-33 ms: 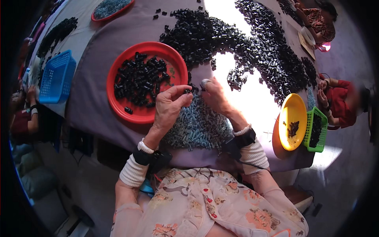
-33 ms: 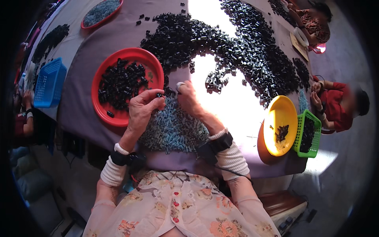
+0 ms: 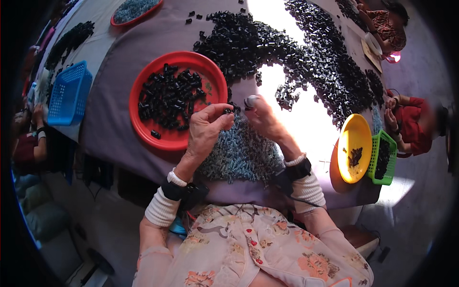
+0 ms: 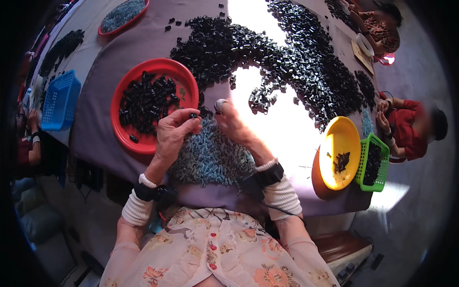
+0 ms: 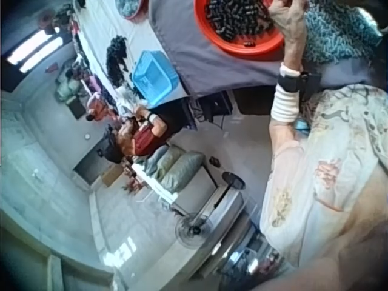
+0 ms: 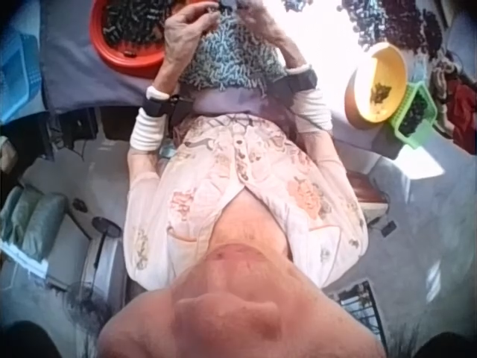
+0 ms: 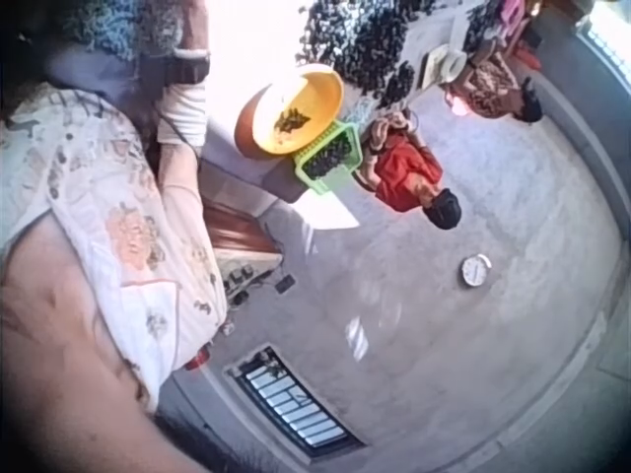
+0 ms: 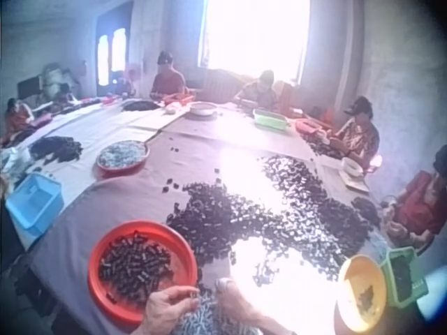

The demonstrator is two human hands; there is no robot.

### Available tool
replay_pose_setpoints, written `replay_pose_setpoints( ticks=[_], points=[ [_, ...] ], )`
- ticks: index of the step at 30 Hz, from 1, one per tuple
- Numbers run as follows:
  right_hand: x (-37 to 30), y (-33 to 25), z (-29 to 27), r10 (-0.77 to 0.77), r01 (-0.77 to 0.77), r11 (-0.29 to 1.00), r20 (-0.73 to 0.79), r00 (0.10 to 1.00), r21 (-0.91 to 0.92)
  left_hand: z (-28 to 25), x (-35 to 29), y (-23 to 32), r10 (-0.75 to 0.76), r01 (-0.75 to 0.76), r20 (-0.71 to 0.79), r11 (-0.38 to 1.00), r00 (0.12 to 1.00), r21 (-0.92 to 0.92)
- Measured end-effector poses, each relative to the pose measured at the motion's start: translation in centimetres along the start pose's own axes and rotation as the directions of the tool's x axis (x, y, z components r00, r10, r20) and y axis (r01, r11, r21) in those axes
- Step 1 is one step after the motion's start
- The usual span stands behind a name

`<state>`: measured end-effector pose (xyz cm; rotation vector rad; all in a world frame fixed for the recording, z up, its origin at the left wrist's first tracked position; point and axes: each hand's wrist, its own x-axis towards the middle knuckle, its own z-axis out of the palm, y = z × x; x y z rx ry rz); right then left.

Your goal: Manually assembling small black plastic shoe components at a production table.

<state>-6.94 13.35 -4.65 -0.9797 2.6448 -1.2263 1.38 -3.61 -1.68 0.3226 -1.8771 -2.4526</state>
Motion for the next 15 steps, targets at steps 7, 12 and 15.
replay_pose_setpoints(
  ticks=[7, 12, 15],
  points=[
    [-1.4, -3.1, -2.4, 0.104, -0.021, 0.830, -0.116, 0.988, 0.557, 2.6, 0.7, 0.3, -0.096, 0.135, 0.119, 0.914, 0.988, -0.383],
    [-1.9, -3.7, -3.8, 0.041, 0.031, 0.928, -0.185, 0.982, 0.372, 3.3, 1.1, -0.2, -0.081, 0.138, 0.174, 0.930, 0.981, -0.341],
    [-2.2, -3.9, -4.5, -0.005, 0.064, 0.955, -0.202, 0.979, 0.288, 3.8, 1.2, 0.0, -0.092, 0.148, 0.186, 0.938, 0.978, -0.312]
  ],
)
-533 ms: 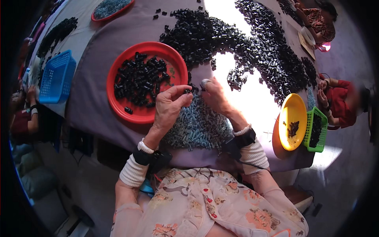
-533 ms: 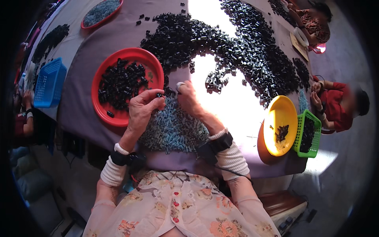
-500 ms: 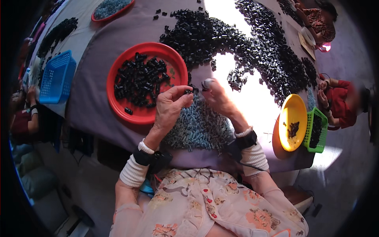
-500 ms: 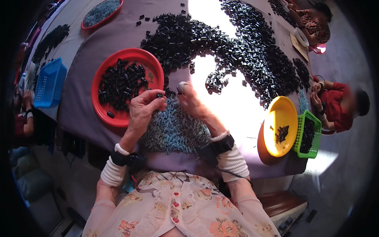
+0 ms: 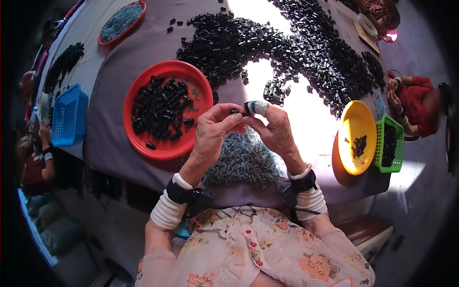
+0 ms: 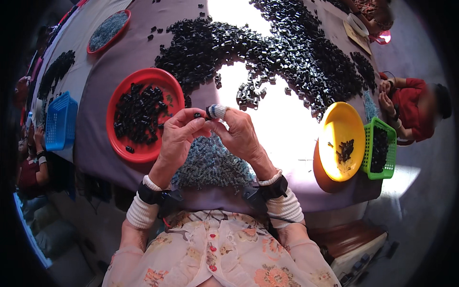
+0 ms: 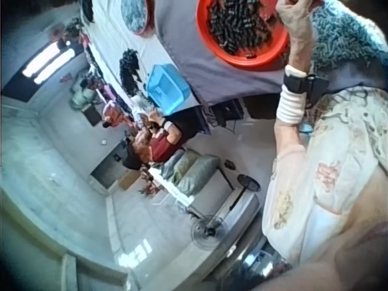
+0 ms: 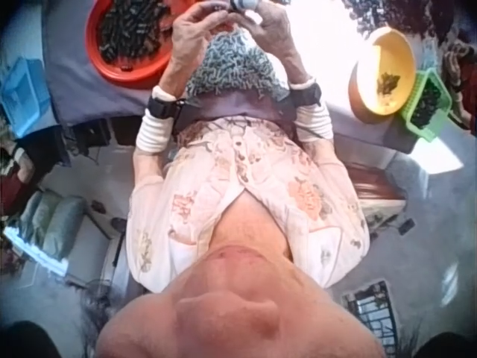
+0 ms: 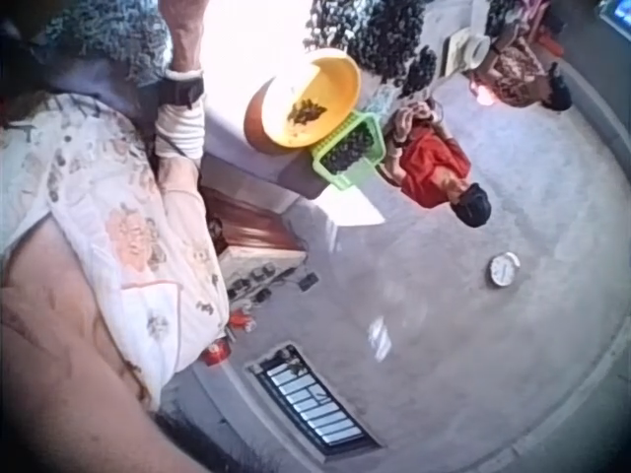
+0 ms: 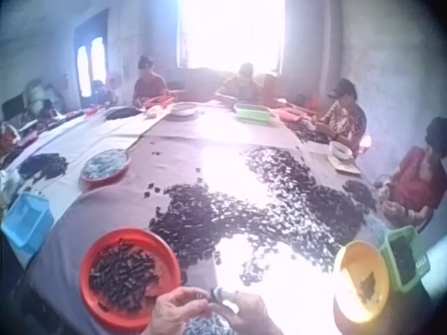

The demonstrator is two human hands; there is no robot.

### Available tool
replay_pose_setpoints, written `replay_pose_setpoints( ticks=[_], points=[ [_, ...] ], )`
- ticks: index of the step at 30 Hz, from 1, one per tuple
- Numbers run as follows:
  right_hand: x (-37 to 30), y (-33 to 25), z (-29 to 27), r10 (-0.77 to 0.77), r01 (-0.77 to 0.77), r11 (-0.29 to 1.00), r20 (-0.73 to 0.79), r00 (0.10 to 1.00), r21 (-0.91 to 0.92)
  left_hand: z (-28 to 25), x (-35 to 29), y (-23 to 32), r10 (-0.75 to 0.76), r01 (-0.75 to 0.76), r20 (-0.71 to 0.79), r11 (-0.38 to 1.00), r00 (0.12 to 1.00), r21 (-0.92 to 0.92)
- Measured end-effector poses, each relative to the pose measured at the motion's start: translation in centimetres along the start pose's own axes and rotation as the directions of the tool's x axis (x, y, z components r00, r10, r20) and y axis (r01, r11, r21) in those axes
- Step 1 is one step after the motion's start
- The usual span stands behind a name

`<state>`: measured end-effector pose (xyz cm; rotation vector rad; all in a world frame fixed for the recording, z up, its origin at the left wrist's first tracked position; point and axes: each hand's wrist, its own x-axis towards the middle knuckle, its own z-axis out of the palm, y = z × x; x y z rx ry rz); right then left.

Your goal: Manually assembling small black plastic shoe components at a production table.

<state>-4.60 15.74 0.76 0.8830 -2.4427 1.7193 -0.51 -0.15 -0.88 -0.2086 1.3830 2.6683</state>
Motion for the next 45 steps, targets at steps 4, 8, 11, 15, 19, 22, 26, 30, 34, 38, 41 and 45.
replay_pose_setpoints(
  ticks=[4, 8, 11, 15, 19, 22, 26, 30, 34, 38, 41, 45],
  points=[
    [-0.2, -0.2, -0.5, -0.078, 0.078, 0.988, 0.002, 0.997, -0.132, 0.8, 0.2, 0.1, 0.002, -0.001, -0.023, 1.000, 1.000, 0.009],
    [-0.2, -0.5, -1.2, -0.098, 0.114, 0.968, 0.081, 0.992, -0.223, 0.9, 0.3, 0.0, 0.022, -0.020, -0.022, 0.997, 1.000, 0.068],
    [-0.2, 0.0, -1.5, -0.137, 0.142, 0.969, 0.034, 0.990, -0.204, 1.3, 0.3, -0.2, -0.018, 0.020, -0.031, 0.997, 0.999, 0.076],
    [0.4, -0.3, -1.8, -0.167, 0.152, 0.974, -0.082, 0.982, -0.166, 1.3, 0.4, -0.5, 0.050, -0.041, -0.044, 0.979, 0.998, 0.199],
    [0.6, 0.0, -1.4, -0.167, 0.154, 0.971, -0.058, 0.984, -0.180, 1.4, 0.2, -0.6, 0.093, -0.081, -0.031, 0.958, 0.995, 0.275],
    [0.6, 0.1, -1.3, -0.176, 0.164, 0.970, -0.052, 0.983, -0.182, 1.8, 0.3, -0.5, 0.126, -0.104, -0.050, 0.941, 0.991, 0.321],
    [0.6, 0.3, -1.1, -0.180, 0.168, 0.965, -0.042, 0.983, -0.203, 1.7, 0.3, -0.6, 0.137, -0.104, -0.064, 0.921, 0.988, 0.376],
    [0.5, -0.2, -0.9, -0.179, 0.170, 0.962, -0.025, 0.983, -0.212, 1.4, 0.6, -1.1, 0.179, -0.147, -0.039, 0.897, 0.983, 0.416],
    [0.4, -0.1, -0.9, -0.171, 0.157, 0.957, -0.036, 0.985, -0.245, 1.3, 0.6, -1.1, 0.192, -0.167, -0.013, 0.882, 0.981, 0.440],
    [0.4, -0.6, -0.8, -0.141, 0.139, 0.956, 0.013, 0.990, -0.259, 1.3, 0.2, -0.9, 0.239, -0.209, 0.002, 0.845, 0.971, 0.492],
    [0.3, -0.7, -0.8, -0.152, 0.148, 0.938, 0.012, 0.988, -0.314, 1.1, 0.2, -0.8, 0.252, -0.229, 0.023, 0.836, 0.968, 0.498],
    [0.4, -1.1, -0.8, -0.194, 0.201, 0.856, 0.065, 0.979, -0.476, 1.1, 0.2, -0.4, 0.155, -0.136, -0.008, 0.889, 0.988, 0.436]
  ],
)
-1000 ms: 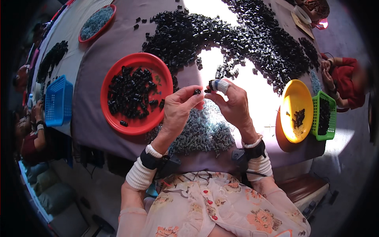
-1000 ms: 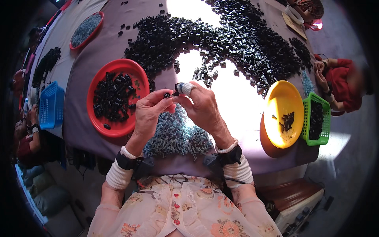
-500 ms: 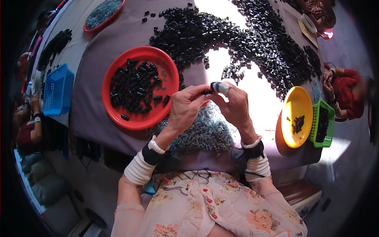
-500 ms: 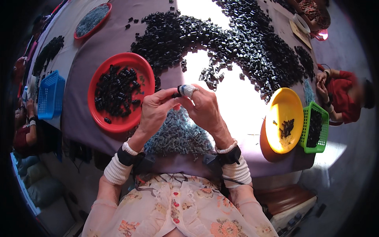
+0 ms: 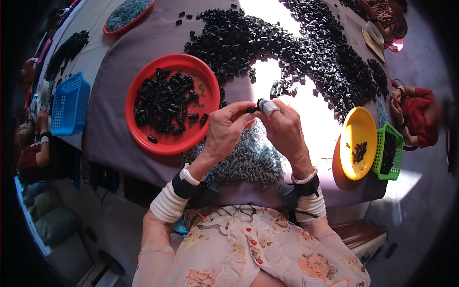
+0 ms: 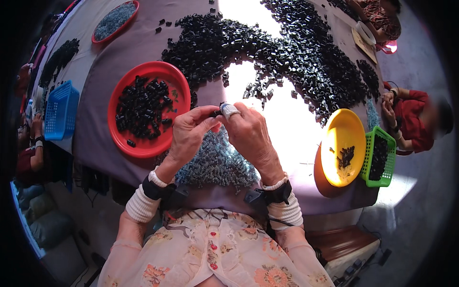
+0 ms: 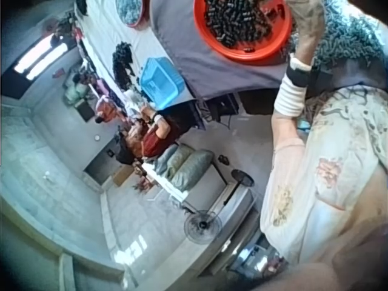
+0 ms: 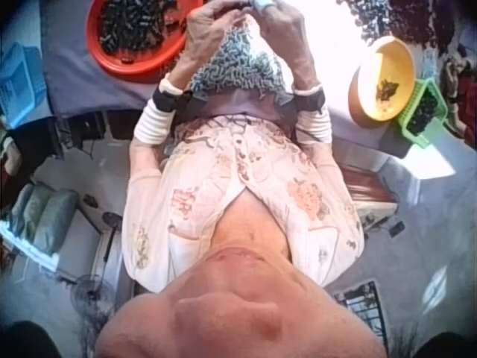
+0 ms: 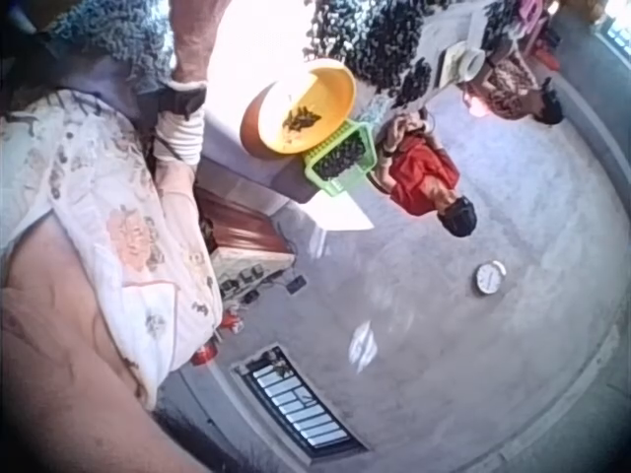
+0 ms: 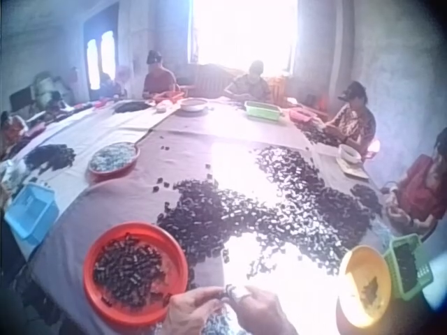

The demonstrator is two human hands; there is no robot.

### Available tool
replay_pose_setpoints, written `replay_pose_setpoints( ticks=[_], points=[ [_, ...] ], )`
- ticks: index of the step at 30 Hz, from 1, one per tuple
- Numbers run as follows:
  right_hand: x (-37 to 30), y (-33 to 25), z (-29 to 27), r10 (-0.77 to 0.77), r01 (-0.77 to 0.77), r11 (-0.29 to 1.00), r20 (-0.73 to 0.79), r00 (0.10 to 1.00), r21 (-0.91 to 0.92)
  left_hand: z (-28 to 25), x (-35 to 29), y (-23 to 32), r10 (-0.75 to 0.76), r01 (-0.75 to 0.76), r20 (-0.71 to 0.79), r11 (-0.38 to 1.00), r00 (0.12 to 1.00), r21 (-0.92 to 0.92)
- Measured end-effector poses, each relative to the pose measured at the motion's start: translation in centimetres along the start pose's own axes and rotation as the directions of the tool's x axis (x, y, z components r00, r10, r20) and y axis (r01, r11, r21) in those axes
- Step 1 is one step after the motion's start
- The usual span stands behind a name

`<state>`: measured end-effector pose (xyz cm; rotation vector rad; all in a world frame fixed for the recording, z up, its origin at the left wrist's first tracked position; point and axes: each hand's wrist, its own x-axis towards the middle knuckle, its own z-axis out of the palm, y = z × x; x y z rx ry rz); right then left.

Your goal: Manually assembling small black plastic shoe components at a production table.

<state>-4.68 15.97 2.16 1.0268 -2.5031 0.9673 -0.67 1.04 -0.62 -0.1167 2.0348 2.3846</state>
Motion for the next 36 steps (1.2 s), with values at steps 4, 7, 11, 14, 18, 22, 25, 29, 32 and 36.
replay_pose_setpoints(
  ticks=[4, 7, 11, 14, 18, 22, 25, 29, 32, 36],
  points=[
    [0.0, -0.3, 0.0, 0.001, 0.001, 0.999, 0.049, 0.999, -0.048, -0.1, -0.1, 0.1, -0.032, 0.031, -0.009, 0.996, 0.999, -0.083],
    [-0.7, -0.1, 0.5, 0.015, -0.003, 0.993, 0.096, 0.995, -0.121, -0.2, 0.1, -0.7, 0.045, -0.047, -0.039, 0.998, 0.998, -0.039],
    [-1.1, -0.1, 0.7, 0.057, -0.047, 0.995, 0.125, 0.990, -0.088, -0.1, 0.0, -0.6, 0.050, -0.051, -0.040, 0.999, 0.998, -0.013],
    [-1.2, 0.3, 1.0, 0.025, -0.018, 0.998, 0.123, 0.992, -0.053, -0.2, -0.1, -0.8, 0.060, -0.060, -0.031, 0.998, 0.998, 0.002],
    [-1.1, 0.6, 0.8, 0.006, -0.008, 1.000, 0.156, 0.988, 0.011, 0.0, 0.0, -0.8, 0.096, -0.094, -0.050, 0.995, 0.994, 0.039],
    [-1.0, 0.7, 0.7, -0.014, 0.007, 0.999, 0.200, 0.980, 0.036, -0.2, 0.0, -0.9, 0.124, -0.118, -0.059, 0.988, 0.990, 0.102],
    [-1.0, 0.8, 0.9, 0.004, -0.019, 0.998, 0.224, 0.975, 0.064, -0.5, 0.0, -0.9, 0.136, -0.128, -0.041, 0.980, 0.990, 0.154],
    [-1.2, 1.0, 1.0, -0.006, -0.016, 0.996, 0.253, 0.967, 0.087, -0.8, 0.0, -0.9, 0.189, -0.180, -0.016, 0.956, 0.982, 0.230],
    [-1.3, 1.5, 0.8, 0.013, -0.032, 0.998, 0.288, 0.958, 0.060, -0.9, 0.1, -0.4, 0.056, -0.056, 0.001, 0.981, 0.998, 0.184],
    [-0.5, 1.2, 0.0, -0.053, 0.042, 0.998, 0.351, 0.935, 0.039, -1.3, 0.4, -0.1, -0.169, 0.172, 0.069, 0.984, 0.983, -0.038]
  ],
)
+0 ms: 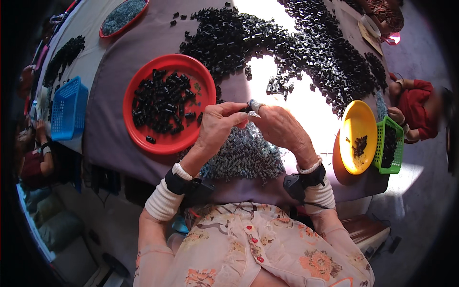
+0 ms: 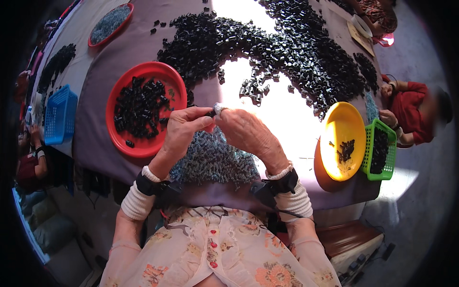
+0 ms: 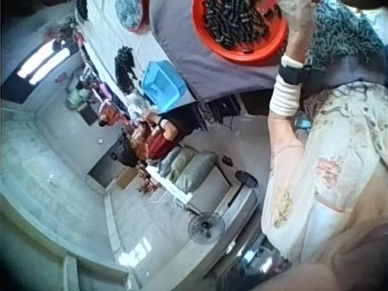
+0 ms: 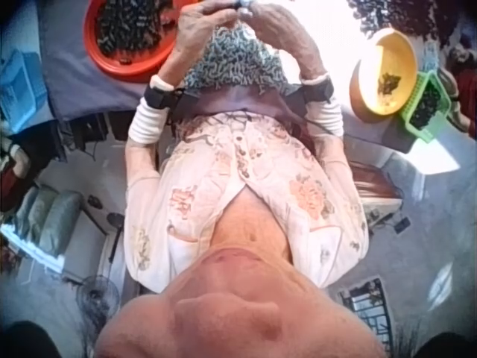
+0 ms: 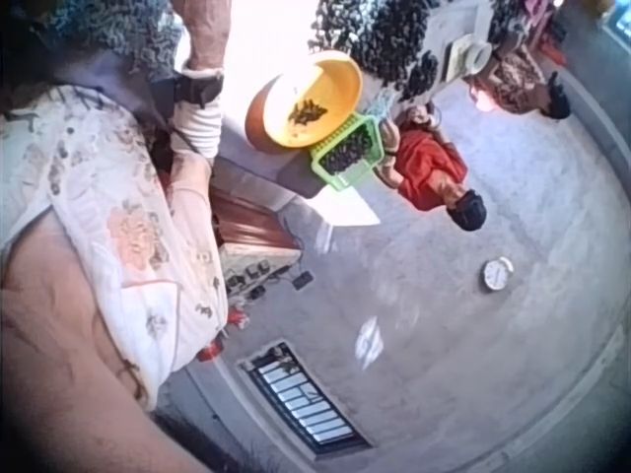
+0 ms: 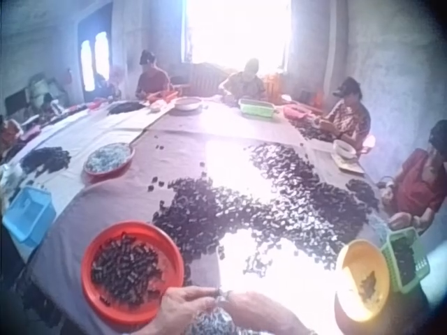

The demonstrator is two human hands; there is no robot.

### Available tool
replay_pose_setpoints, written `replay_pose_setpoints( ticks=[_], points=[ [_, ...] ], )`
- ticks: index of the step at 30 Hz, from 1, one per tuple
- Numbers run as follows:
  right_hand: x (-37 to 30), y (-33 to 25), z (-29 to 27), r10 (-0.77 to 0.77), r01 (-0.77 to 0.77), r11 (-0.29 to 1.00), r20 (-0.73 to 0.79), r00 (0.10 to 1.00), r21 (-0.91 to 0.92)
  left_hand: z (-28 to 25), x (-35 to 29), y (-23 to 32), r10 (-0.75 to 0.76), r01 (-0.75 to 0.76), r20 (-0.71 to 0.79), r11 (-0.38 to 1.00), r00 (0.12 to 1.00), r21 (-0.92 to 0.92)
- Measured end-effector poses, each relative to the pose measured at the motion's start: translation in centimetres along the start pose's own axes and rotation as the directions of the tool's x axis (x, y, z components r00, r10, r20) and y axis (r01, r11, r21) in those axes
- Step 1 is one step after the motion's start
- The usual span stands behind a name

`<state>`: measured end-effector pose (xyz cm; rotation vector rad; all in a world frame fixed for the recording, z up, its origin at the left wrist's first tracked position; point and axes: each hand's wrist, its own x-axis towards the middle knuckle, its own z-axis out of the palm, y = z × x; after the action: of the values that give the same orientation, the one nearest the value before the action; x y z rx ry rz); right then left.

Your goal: Manually assembling small black plastic shoe components at a production table.

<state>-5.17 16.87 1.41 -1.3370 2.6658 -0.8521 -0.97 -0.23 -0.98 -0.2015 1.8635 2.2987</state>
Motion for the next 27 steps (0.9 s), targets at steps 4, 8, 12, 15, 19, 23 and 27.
replay_pose_setpoints(
  ticks=[4, 8, 12, 15, 19, 23, 27],
  points=[
    [0.2, -1.3, 0.8, 0.218, -0.222, 0.969, -0.045, 0.975, -0.109, 0.1, -0.1, -0.4, -0.049, 0.051, 0.017, 0.976, 0.999, -0.211],
    [0.5, -0.7, 1.1, 0.196, -0.210, 0.975, -0.171, 0.966, -0.069, 0.6, -0.3, 0.0, -0.081, 0.083, 0.019, 0.964, 0.997, -0.253],
    [0.3, -0.5, 0.8, 0.166, -0.174, 0.984, -0.185, 0.969, -0.031, 0.2, -0.5, -0.2, -0.125, 0.143, 0.085, 0.952, 0.989, -0.270],
    [0.3, -0.9, 0.8, 0.145, -0.150, 0.989, -0.161, 0.976, -0.019, 0.0, -0.7, -0.5, -0.102, 0.132, 0.118, 0.948, 0.988, -0.290],
    [0.4, -0.8, 0.9, 0.147, -0.146, 0.989, -0.144, 0.979, 0.019, 0.2, -0.7, -0.1, -0.108, 0.137, 0.118, 0.951, 0.987, -0.278],
    [0.1, -0.7, 0.8, 0.151, -0.139, 0.987, -0.158, 0.976, 0.082, 0.2, -0.8, -0.4, -0.142, 0.159, 0.075, 0.930, 0.987, -0.330],
    [-0.3, -0.6, 1.1, 0.171, -0.151, 0.980, -0.166, 0.971, 0.126, 0.5, -1.0, -0.2, -0.184, 0.206, 0.114, 0.951, 0.976, -0.231]
  ],
)
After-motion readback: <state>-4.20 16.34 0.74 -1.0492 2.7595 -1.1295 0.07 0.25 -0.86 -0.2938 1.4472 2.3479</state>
